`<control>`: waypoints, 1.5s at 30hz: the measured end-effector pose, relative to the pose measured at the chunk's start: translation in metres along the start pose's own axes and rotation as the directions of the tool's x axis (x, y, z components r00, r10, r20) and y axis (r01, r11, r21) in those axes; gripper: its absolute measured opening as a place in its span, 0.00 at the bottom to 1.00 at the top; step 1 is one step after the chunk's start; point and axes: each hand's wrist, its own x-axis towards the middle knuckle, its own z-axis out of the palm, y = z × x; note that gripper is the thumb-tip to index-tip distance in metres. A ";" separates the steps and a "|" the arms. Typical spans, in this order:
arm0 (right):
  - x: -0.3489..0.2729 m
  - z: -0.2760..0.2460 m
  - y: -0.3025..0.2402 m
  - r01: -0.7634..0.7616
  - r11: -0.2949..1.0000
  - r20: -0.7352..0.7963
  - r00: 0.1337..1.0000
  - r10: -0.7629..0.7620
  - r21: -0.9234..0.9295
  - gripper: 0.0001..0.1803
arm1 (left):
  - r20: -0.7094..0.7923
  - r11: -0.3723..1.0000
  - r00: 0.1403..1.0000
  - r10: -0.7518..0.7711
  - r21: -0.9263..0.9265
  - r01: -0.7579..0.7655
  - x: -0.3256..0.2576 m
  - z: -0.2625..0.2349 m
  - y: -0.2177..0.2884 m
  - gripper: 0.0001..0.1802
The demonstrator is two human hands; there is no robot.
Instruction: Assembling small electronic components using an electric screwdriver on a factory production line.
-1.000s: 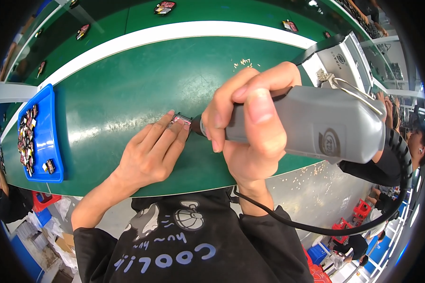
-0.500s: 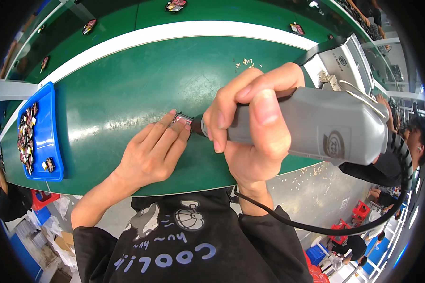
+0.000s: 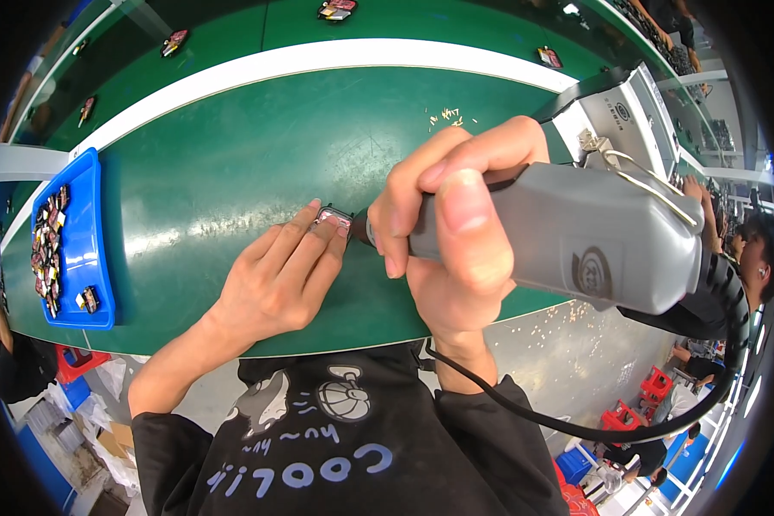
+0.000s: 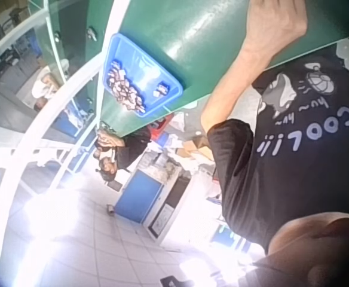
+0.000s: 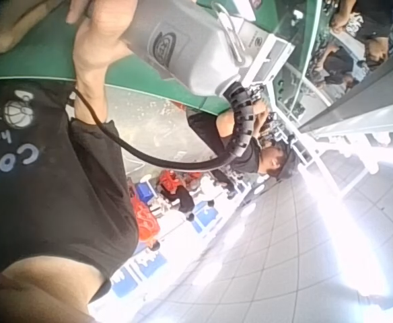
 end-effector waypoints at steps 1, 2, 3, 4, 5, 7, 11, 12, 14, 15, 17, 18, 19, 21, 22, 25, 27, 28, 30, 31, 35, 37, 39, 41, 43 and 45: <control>0.000 0.000 0.001 -0.010 1.000 0.002 1.000 0.010 -0.004 0.16 | 0.000 1.000 1.000 0.002 0.001 -0.002 0.000 0.000 0.000 0.13; 0.000 0.000 0.001 -0.011 1.000 0.002 1.000 0.011 -0.003 0.16 | 0.001 1.000 1.000 0.001 0.002 -0.001 0.000 0.000 0.000 0.13; 0.000 0.001 0.000 -0.002 1.000 0.001 1.000 0.002 -0.001 0.16 | -0.002 1.000 1.000 0.001 0.005 -0.001 0.000 0.000 0.000 0.13; 0.001 0.002 -0.001 0.006 1.000 -0.001 1.000 -0.006 0.000 0.16 | -0.005 1.000 1.000 0.001 0.007 -0.001 0.000 0.000 -0.001 0.13; 0.001 0.003 -0.002 0.006 1.000 0.000 1.000 -0.006 -0.002 0.16 | -0.007 1.000 1.000 0.000 0.006 0.000 0.000 -0.001 -0.001 0.13; 0.001 0.003 -0.002 0.013 1.000 0.007 1.000 -0.013 0.018 0.15 | -0.002 1.000 1.000 0.003 0.007 -0.003 0.000 -0.001 -0.001 0.13; 0.000 0.003 0.000 0.008 1.000 0.014 1.000 -0.008 0.015 0.15 | 0.007 1.000 1.000 0.002 0.007 -0.002 -0.001 -0.002 -0.001 0.14; -0.001 0.003 0.000 0.005 1.000 0.016 1.000 -0.006 0.019 0.15 | 0.008 1.000 1.000 -0.001 0.000 0.001 -0.001 -0.002 -0.001 0.14; -0.001 0.002 0.001 0.002 1.000 0.020 1.000 -0.002 0.025 0.15 | 0.010 1.000 1.000 -0.006 -0.005 0.006 -0.001 -0.002 -0.001 0.15; 0.000 0.002 0.001 0.002 1.000 0.022 1.000 -0.003 0.028 0.15 | 0.011 1.000 1.000 -0.007 -0.006 0.007 -0.001 -0.002 -0.001 0.15; 0.000 0.001 0.001 0.003 0.999 0.027 1.000 -0.004 0.032 0.15 | 0.013 1.000 1.000 -0.008 -0.005 0.008 0.000 -0.002 -0.001 0.15; 0.000 0.001 0.000 0.011 0.999 0.021 1.000 -0.012 0.030 0.15 | 0.015 1.000 1.000 -0.006 -0.005 0.007 0.000 -0.001 0.000 0.16; 0.001 0.001 -0.001 0.020 0.999 0.015 1.000 -0.020 0.028 0.15 | 0.016 1.000 1.000 -0.004 -0.006 0.004 0.001 -0.001 0.000 0.16; 0.003 -0.002 -0.008 0.040 0.999 -0.002 0.999 -0.040 0.023 0.16 | 0.015 1.000 1.000 -0.002 -0.018 0.002 0.003 -0.001 0.000 0.17; 0.006 -0.004 -0.014 0.057 0.998 -0.019 0.998 -0.057 0.022 0.17 | 0.018 1.000 1.000 -0.002 -0.028 0.003 0.005 -0.001 0.000 0.17; 0.023 -0.023 -0.061 0.313 0.950 -0.086 0.946 -0.312 -0.007 0.23 | 0.054 0.999 0.998 -0.019 -0.033 0.021 0.001 -0.007 -0.001 0.18; 0.042 -0.058 -0.103 0.540 0.811 -0.041 0.826 -0.562 -0.223 0.24 | 0.051 0.999 0.998 -0.022 -0.049 0.024 0.001 -0.009 0.000 0.18; 0.052 -0.078 -0.121 0.654 0.675 -0.031 0.710 -0.704 -0.341 0.25 | 0.080 0.998 0.996 -0.037 -0.046 0.041 0.002 -0.010 0.000 0.18; 0.077 -0.123 -0.141 0.680 0.356 -0.051 0.425 -0.904 -0.641 0.22 | 0.063 0.997 0.998 -0.026 -0.067 0.030 0.003 -0.009 0.001 0.18; 0.090 -0.145 -0.143 0.642 0.332 -0.061 0.405 -0.912 -0.691 0.20 | 0.069 0.996 0.997 -0.031 -0.080 0.037 0.003 -0.007 0.001 0.18; 0.104 -0.147 -0.151 0.240 0.625 -0.380 0.617 -0.689 -0.743 0.14 | 0.018 0.998 1.000 0.015 -0.058 -0.013 0.007 -0.007 0.000 0.12; 0.094 -0.144 -0.160 0.321 0.695 -0.393 0.641 -0.660 -0.643 0.14 | 0.060 0.998 0.998 0.002 -0.063 0.001 0.009 -0.011 0.000 0.13; 0.085 -0.134 -0.167 0.389 0.777 -0.336 0.739 -0.584 -0.495 0.15 | 0.051 0.997 0.999 0.001 -0.073 0.002 0.010 -0.007 -0.001 0.13; 0.080 -0.127 -0.161 0.348 0.824 -0.271 0.825 -0.496 -0.446 0.16 | 0.048 0.996 0.999 0.007 -0.094 -0.002 0.009 -0.005 -0.001 0.13; 0.079 -0.124 -0.147 0.249 0.881 -0.225 0.906 -0.359 -0.402 0.17 | 0.025 0.995 1.000 -0.004 -0.095 0.006 0.011 -0.005 -0.001 0.14; 0.082 -0.121 -0.123 0.190 0.854 -0.328 0.865 -0.379 -0.484 0.15 | 0.029 0.995 1.000 -0.002 -0.097 0.005 0.013 -0.006 0.000 0.15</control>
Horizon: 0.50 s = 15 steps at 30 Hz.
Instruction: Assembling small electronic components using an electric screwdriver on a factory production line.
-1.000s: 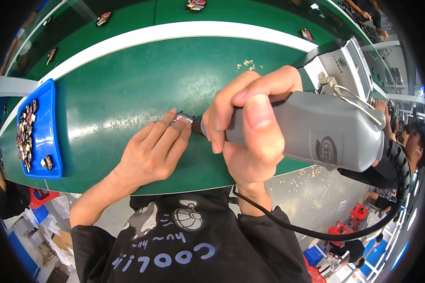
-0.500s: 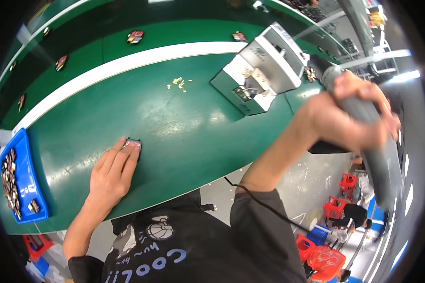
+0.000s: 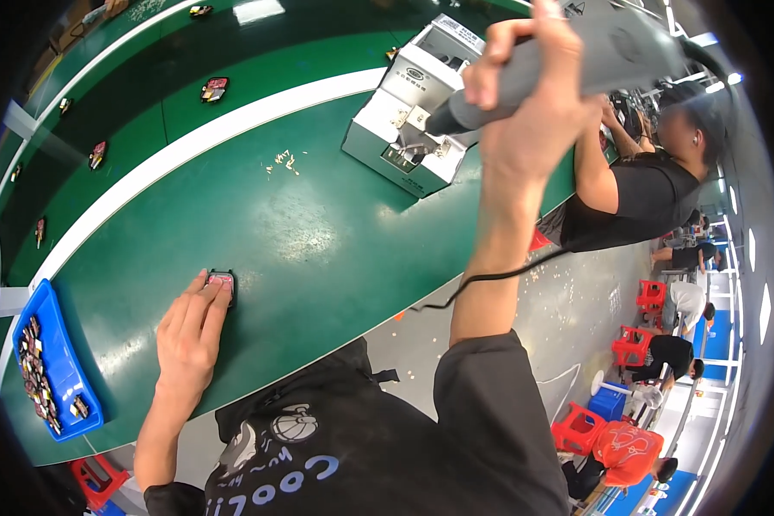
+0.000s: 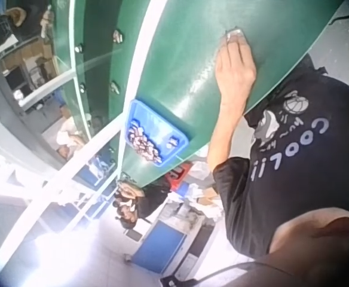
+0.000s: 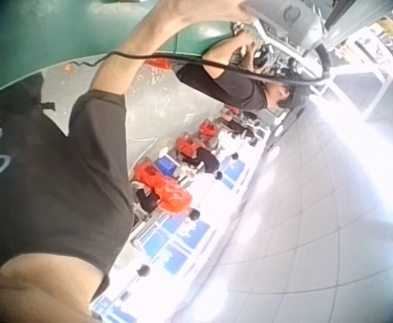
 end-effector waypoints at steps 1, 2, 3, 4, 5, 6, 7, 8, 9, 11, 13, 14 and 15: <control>-0.003 0.001 0.008 -0.015 1.000 -0.004 1.000 0.015 -0.016 0.14 | -0.001 1.000 1.000 -0.008 0.000 0.008 0.000 -0.001 0.000 0.15; -0.007 -0.001 0.014 -0.016 1.000 -0.005 1.000 0.016 -0.015 0.14 | 0.001 1.000 1.000 -0.008 0.001 0.008 0.000 -0.001 0.001 0.15; -0.010 -0.003 0.019 -0.047 0.999 0.015 0.999 0.046 0.024 0.14 | 0.021 1.000 0.999 -0.029 0.001 0.029 -0.001 -0.002 0.002 0.16; -0.012 -0.003 0.021 -0.079 0.995 0.037 0.996 0.076 0.062 0.13 | 0.041 0.999 0.998 -0.050 0.001 0.050 -0.002 -0.003 0.003 0.17; -0.011 -0.002 0.022 -0.080 0.995 0.038 0.996 0.077 0.062 0.13 | 0.041 0.999 0.998 -0.051 0.001 0.051 -0.002 -0.002 0.003 0.17; -0.011 -0.001 0.021 -0.102 0.993 0.051 0.994 0.099 0.053 0.13 | 0.036 0.999 0.998 -0.052 0.000 0.052 -0.003 -0.002 0.003 0.17; -0.011 0.000 0.021 -0.125 0.991 0.065 0.990 0.122 0.045 0.13 | 0.031 0.999 0.998 -0.053 -0.001 0.053 -0.004 -0.003 0.003 0.17; -0.011 0.000 0.020 -0.130 0.990 0.064 0.990 0.127 0.046 0.13 | 0.036 0.998 0.998 -0.055 -0.001 0.055 -0.004 -0.003 0.003 0.17; -0.011 0.003 0.021 -0.197 0.977 0.091 0.978 0.190 0.083 0.14 | 0.038 0.998 0.998 -0.056 0.006 0.056 -0.004 -0.004 0.004 0.17; -0.022 0.012 0.018 -0.264 0.963 0.107 0.961 0.257 0.059 0.14 | 0.058 0.997 0.996 -0.075 0.024 0.074 -0.003 -0.005 0.005 0.18; -0.046 0.022 0.015 -0.289 0.938 0.264 0.936 0.234 0.193 0.15 | 0.029 0.999 0.999 -0.040 0.020 0.040 -0.003 -0.003 0.004 0.17; -0.064 0.031 0.012 -0.293 0.916 0.322 0.925 0.200 0.272 0.15 | 0.009 0.999 1.000 -0.027 0.032 0.027 -0.004 -0.001 0.003 0.17; -0.076 0.042 0.008 -0.268 0.921 0.325 0.930 0.171 0.283 0.16 | 0.026 0.998 0.999 -0.039 0.044 0.038 -0.003 -0.001 0.004 0.17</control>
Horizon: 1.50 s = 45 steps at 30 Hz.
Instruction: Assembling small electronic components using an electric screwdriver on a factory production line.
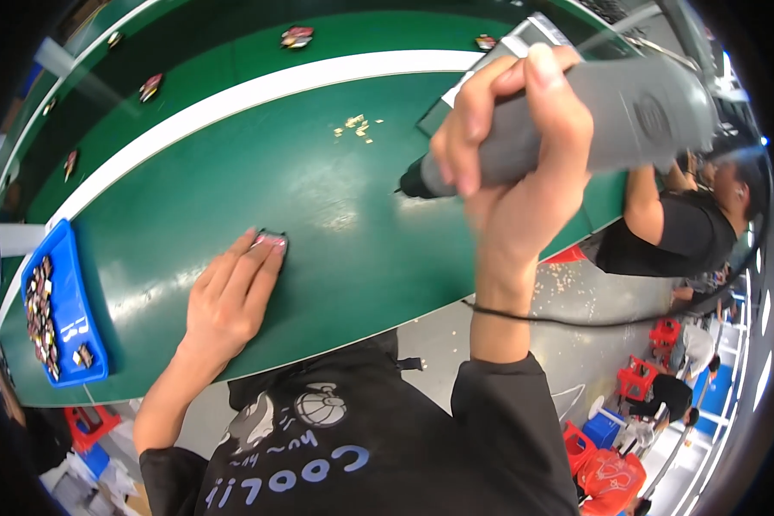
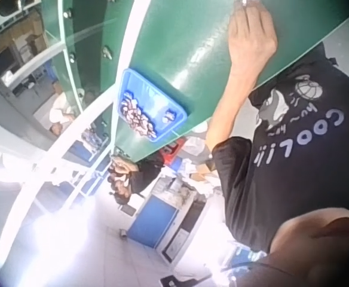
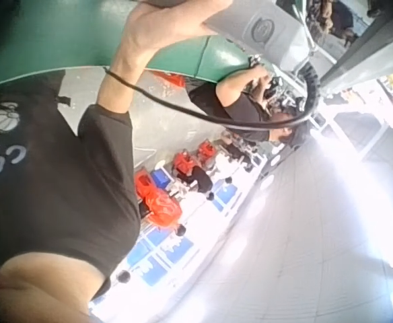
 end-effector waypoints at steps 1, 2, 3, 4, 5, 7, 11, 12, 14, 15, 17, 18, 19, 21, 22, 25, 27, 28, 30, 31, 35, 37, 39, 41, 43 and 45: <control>-0.008 0.012 0.007 0.000 0.999 0.033 0.999 -0.002 0.053 0.17 | -0.013 1.000 1.000 0.020 0.006 -0.020 0.001 0.001 -0.001 0.17; -0.014 0.022 0.014 0.000 0.994 0.065 0.998 -0.007 0.105 0.17 | -0.026 0.999 0.999 0.042 0.012 -0.042 0.001 0.003 -0.001 0.17; -0.017 0.030 0.022 -0.022 0.987 0.100 0.995 0.006 0.160 0.18 | -0.039 0.999 0.998 0.041 0.023 -0.040 0.000 0.005 -0.001 0.16; -0.020 0.038 0.029 -0.044 0.976 0.134 0.991 0.016 0.211 0.18 | -0.027 0.999 0.999 0.033 0.030 -0.032 -0.001 0.006 -0.001 0.16; -0.022 0.046 0.035 -0.076 0.970 0.134 0.990 0.046 0.230 0.18 | -0.035 0.998 0.999 0.039 0.041 -0.038 -0.002 0.007 -0.002 0.16; -0.025 0.052 0.045 -0.104 0.971 0.173 0.983 0.067 0.216 0.18 | -0.048 0.997 0.998 0.043 0.066 -0.040 -0.004 0.008 -0.001 0.15; -0.032 0.063 0.054 -0.138 0.978 0.192 0.976 0.107 0.154 0.17 | -0.056 0.997 0.998 0.043 0.069 -0.040 -0.006 0.011 -0.002 0.14; -0.034 0.065 0.055 -0.139 0.980 0.187 0.976 0.112 0.141 0.17 | -0.064 0.996 0.997 0.049 0.071 -0.045 -0.006 0.010 -0.002 0.13; -0.035 0.067 0.057 -0.152 0.978 0.192 0.974 0.124 0.139 0.17 | -0.071 0.996 0.996 0.050 0.074 -0.045 -0.006 0.011 -0.002 0.13; -0.035 0.068 0.059 -0.160 0.977 0.193 0.972 0.132 0.139 0.16 | -0.104 0.994 0.992 0.072 0.087 -0.063 -0.005 0.012 -0.004 0.08; -0.037 0.069 0.062 -0.167 0.977 0.193 0.971 0.140 0.134 0.16 | -0.134 0.992 0.987 0.091 0.102 -0.077 -0.006 0.014 -0.005 0.04; -0.037 0.069 0.062 -0.170 0.978 0.189 0.971 0.145 0.123 0.16 | -0.136 0.992 0.987 0.091 0.103 -0.077 -0.005 0.014 -0.005 0.04; -0.036 0.069 0.061 -0.171 0.978 0.190 0.971 0.146 0.123 0.16 | -0.136 0.992 0.986 0.091 0.103 -0.078 -0.005 0.014 -0.004 0.03; -0.036 0.070 0.060 -0.174 0.978 0.186 0.971 0.151 0.115 0.15 | -0.094 0.995 0.993 0.068 0.083 -0.060 -0.005 0.010 -0.002 0.07; -0.036 0.070 0.060 -0.176 0.978 0.186 0.971 0.153 0.115 0.15 | -0.051 0.997 0.998 0.046 0.063 -0.043 -0.006 0.009 -0.001 0.11; -0.036 0.068 0.059 -0.187 0.979 0.227 0.960 0.164 0.082 0.15 | -0.052 0.996 0.997 0.050 0.072 -0.046 -0.006 0.010 -0.001 0.10; -0.037 0.067 0.059 -0.205 0.975 0.252 0.951 0.179 0.080 0.14 | -0.084 0.994 0.994 0.069 0.088 -0.062 -0.004 0.012 -0.003 0.06; -0.036 0.066 0.060 -0.206 0.975 0.253 0.951 0.180 0.080 0.14 | -0.115 0.992 0.989 0.089 0.103 -0.078 -0.003 0.013 -0.004 0.03; -0.036 0.064 0.063 -0.183 0.981 0.304 0.940 0.156 0.062 0.14 | -0.126 0.991 0.988 0.094 0.107 -0.081 -0.002 0.014 -0.006 0.04; -0.036 0.063 0.063 -0.181 0.981 0.305 0.940 0.155 0.061 0.14 | -0.138 0.990 0.985 0.100 0.110 -0.085 -0.002 0.015 -0.006 0.04; -0.038 0.066 0.062 -0.161 0.986 0.292 0.946 0.142 0.039 0.14 | -0.136 0.989 0.985 0.105 0.117 -0.090 -0.003 0.014 -0.007 0.04; -0.039 0.068 0.060 -0.137 0.991 0.283 0.950 0.131 0.002 0.14 | -0.123 0.992 0.987 0.101 0.092 -0.091 -0.003 0.012 -0.006 0.04; -0.039 0.069 0.059 -0.103 0.995 0.251 0.963 0.099 0.006 0.14 | -0.123 0.992 0.987 0.099 0.093 -0.088 -0.003 0.012 -0.006 0.04; -0.038 0.068 0.058 -0.109 0.993 0.264 0.960 0.095 0.040 0.14 | -0.120 0.992 0.988 0.093 0.097 -0.082 -0.006 0.011 -0.005 0.04; -0.037 0.067 0.055 -0.111 0.992 0.273 0.958 0.090 0.063 0.14 | -0.036 0.998 0.998 0.049 0.044 -0.047 -0.006 0.006 -0.002 0.09; -0.038 0.067 0.053 -0.131 0.988 0.274 0.956 0.103 0.087 0.15 | -0.039 0.998 0.998 0.049 0.043 -0.047 -0.006 0.006 -0.002 0.09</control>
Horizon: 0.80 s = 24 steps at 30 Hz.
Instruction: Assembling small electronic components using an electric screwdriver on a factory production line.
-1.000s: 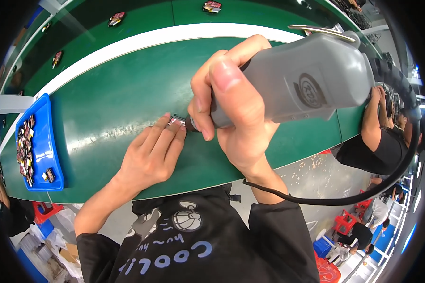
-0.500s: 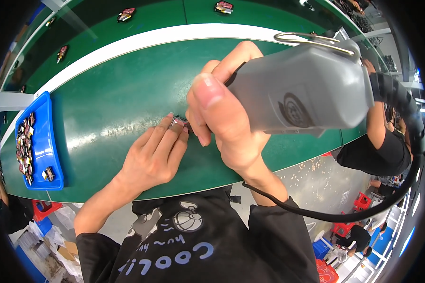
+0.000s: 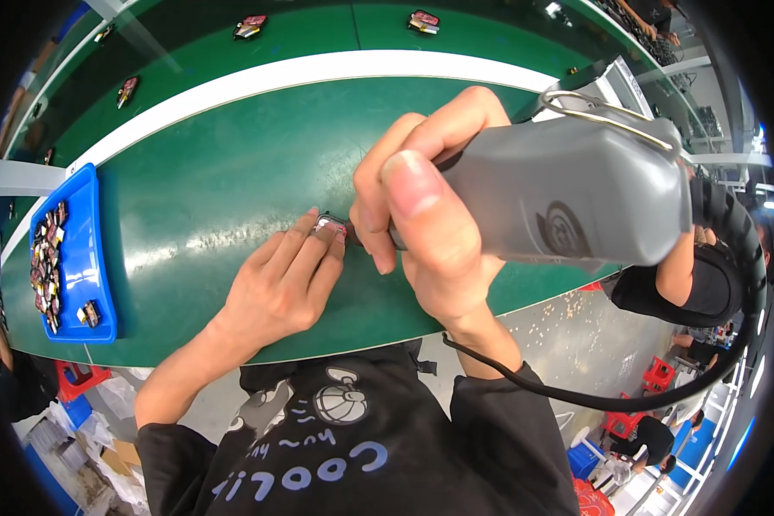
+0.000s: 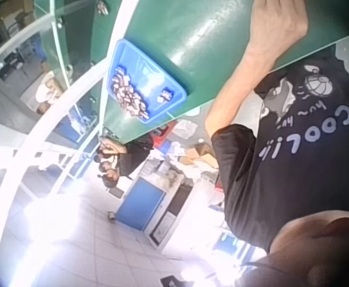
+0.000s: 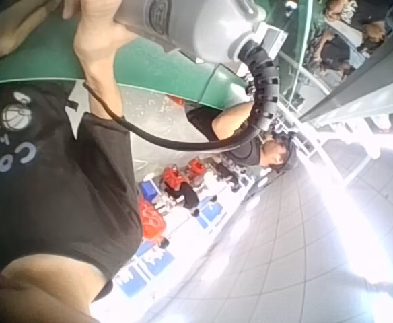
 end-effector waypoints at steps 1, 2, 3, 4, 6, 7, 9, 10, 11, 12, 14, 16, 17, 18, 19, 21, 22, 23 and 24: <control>-0.001 0.001 0.001 0.000 1.000 0.002 1.000 0.000 0.001 0.15 | -0.001 1.000 1.000 -0.002 -0.001 0.002 0.000 0.000 0.000 0.09; -0.002 0.002 0.003 -0.005 1.000 -0.004 1.000 0.005 -0.009 0.14 | -0.001 1.000 1.000 -0.003 0.000 0.003 -0.001 0.000 0.000 0.09; -0.003 0.002 0.004 -0.010 1.000 -0.012 1.000 0.009 -0.022 0.14 | -0.002 1.000 1.000 -0.002 0.003 0.002 -0.001 0.000 0.000 0.09; -0.003 0.002 0.005 -0.010 1.000 -0.011 1.000 0.009 -0.022 0.14 | -0.003 1.000 1.000 0.000 0.005 0.000 0.000 0.000 0.000 0.09; -0.002 0.001 0.006 -0.027 0.999 0.001 1.000 0.027 -0.020 0.13 | -0.003 1.000 1.000 0.000 0.004 0.000 0.000 0.000 0.000 0.09; -0.002 0.001 0.006 -0.027 0.999 0.002 1.000 0.027 -0.020 0.13 | -0.002 1.000 1.000 -0.001 0.003 0.001 0.000 0.001 0.000 0.09; -0.002 0.002 0.007 -0.034 0.999 -0.009 0.999 0.034 -0.018 0.12 | 0.003 1.000 1.000 -0.005 -0.005 0.005 0.000 0.000 0.000 0.09; -0.002 0.002 0.007 -0.035 0.999 -0.009 0.999 0.034 -0.018 0.12 | 0.008 1.000 1.000 -0.008 -0.014 0.008 0.000 0.000 0.000 0.09; -0.002 0.003 0.008 -0.036 0.999 0.000 0.999 0.036 -0.025 0.12 | 0.007 1.000 1.000 -0.008 -0.014 0.008 0.000 0.000 0.000 0.09; -0.002 0.003 0.008 -0.038 0.999 0.009 0.999 0.038 -0.031 0.12 | 0.010 1.000 1.000 -0.010 -0.019 0.011 0.000 0.000 0.000 0.09; 0.000 0.004 0.010 -0.050 0.998 0.014 0.999 0.050 -0.040 0.12 | 0.012 1.000 1.000 -0.013 -0.023 0.013 0.000 0.001 -0.001 0.09; 0.000 0.005 0.011 -0.060 0.997 0.021 0.998 0.061 -0.047 0.12 | -0.068 1.000 0.998 0.013 0.005 -0.013 0.000 0.005 -0.004 0.07; -0.001 0.005 0.012 -0.073 0.997 0.010 0.997 0.074 -0.028 0.11 | -0.068 1.000 0.998 0.013 0.008 -0.012 0.000 0.004 -0.004 0.07; -0.001 0.004 0.013 -0.081 0.997 -0.004 0.997 0.081 -0.010 0.11 | -0.056 1.000 0.998 0.008 -0.006 -0.008 0.001 0.003 -0.004 0.08; -0.002 0.005 0.012 -0.073 0.997 -0.004 0.997 0.073 -0.008 0.11 | -0.043 1.000 0.999 0.004 -0.019 -0.005 0.002 0.001 -0.004 0.10; -0.004 0.009 0.010 -0.075 0.996 -0.051 0.996 0.073 -0.052 0.11 | -0.032 1.000 0.999 0.004 -0.022 -0.005 0.002 0.000 -0.002 0.10; -0.006 0.008 0.010 -0.056 0.997 -0.056 0.997 0.054 -0.048 0.11 | -0.019 0.999 1.000 -0.001 -0.032 0.001 0.003 0.000 -0.002 0.11; -0.010 0.007 0.011 -0.052 0.997 -0.079 0.996 0.048 -0.053 0.11 | -0.020 1.000 1.000 0.017 -0.020 -0.017 0.005 -0.001 -0.002 0.11; -0.014 0.006 0.010 -0.050 0.997 -0.106 0.993 0.043 -0.057 0.11 | -0.016 1.000 1.000 0.023 -0.016 -0.023 0.005 -0.002 -0.002 0.11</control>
